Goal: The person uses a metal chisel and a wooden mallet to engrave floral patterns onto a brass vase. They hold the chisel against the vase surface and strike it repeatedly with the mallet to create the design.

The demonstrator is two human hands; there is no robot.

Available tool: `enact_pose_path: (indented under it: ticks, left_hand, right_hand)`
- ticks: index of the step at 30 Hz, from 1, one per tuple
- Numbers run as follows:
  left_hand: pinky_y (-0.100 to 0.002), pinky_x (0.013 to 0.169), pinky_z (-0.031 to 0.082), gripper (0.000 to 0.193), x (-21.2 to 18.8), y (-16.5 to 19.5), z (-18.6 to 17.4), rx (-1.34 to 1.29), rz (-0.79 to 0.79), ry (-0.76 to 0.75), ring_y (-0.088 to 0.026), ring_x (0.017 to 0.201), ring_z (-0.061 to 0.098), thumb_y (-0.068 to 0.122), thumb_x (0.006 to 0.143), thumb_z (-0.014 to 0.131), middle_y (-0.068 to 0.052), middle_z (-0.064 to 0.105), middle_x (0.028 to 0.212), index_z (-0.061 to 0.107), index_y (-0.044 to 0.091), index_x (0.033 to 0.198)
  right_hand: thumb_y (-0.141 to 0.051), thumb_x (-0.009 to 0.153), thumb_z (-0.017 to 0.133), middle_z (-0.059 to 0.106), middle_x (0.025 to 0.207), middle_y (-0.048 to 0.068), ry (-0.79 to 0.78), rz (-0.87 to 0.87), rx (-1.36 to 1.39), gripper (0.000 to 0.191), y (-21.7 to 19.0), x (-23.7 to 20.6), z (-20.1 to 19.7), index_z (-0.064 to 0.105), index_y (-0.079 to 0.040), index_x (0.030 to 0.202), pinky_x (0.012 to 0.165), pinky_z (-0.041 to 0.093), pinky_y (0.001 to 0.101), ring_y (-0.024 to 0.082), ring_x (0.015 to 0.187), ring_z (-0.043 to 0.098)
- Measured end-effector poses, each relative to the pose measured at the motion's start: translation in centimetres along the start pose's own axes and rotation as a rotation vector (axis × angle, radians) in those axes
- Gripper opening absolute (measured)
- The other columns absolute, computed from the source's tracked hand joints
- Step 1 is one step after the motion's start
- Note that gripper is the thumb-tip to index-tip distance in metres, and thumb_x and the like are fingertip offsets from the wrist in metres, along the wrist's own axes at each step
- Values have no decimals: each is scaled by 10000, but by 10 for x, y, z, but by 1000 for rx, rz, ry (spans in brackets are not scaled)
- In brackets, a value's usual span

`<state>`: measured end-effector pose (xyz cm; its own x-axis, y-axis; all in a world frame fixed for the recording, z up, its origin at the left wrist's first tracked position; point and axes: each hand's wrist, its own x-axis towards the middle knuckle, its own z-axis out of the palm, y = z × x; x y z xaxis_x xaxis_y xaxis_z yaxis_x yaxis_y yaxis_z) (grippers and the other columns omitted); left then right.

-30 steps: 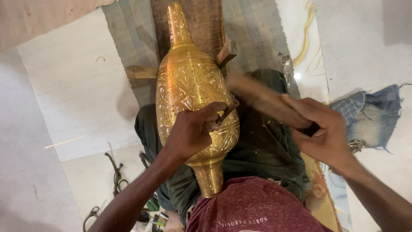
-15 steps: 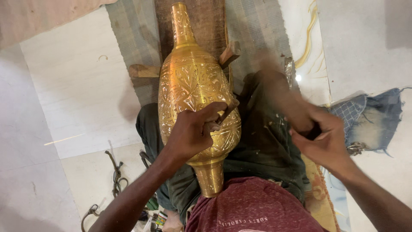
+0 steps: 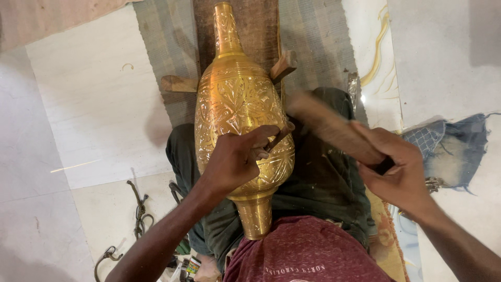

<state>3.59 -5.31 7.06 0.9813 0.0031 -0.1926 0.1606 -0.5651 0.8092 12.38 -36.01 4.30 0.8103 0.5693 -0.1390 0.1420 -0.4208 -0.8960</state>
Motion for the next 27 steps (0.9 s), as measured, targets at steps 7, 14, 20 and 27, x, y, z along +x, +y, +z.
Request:
enact_pose_path:
  ticks: [7,14,20,27]
  left_hand:
    - [-331,541,559,639,-6,-2,1,-3,-23,5,-230,676,766,-98,722,623,-139,792,967,630,153,1309]
    - [-326,610,615,694,-4,-7,2,-25,22,-13,-226,782,802,-80,670,626,-140,785,1018,619,156,1323]
    - [-331,646,610,702,-6,-4,-1,-26,30,21,-250,813,790,-65,661,638,-141,781,984,615,156,1327]
    - [-368,586,563,707,-5,-5,0,83,25,45,-296,623,699,-69,650,649,-138,775,926,663,175,1313]
  right_hand:
    - [91,735,635,703,1166,81,-2,17,200,762,23,-12,2,569,-81,1475,824,493,253,113,960,623]
    - [84,705,658,734,1035,66,-10,-7,-100,775,-11,-2,2,613,-96,1457,701,514,250,118,830,639]
    - [99,687,677,748,1092,59,-30,76,-186,772,-20,0,2,624,-129,1423,645,534,248,116,802,691]
    - [86,718,666,719,1075,63,41,-62,16,781,6,-7,2,603,-150,1460,749,535,252,133,884,667]
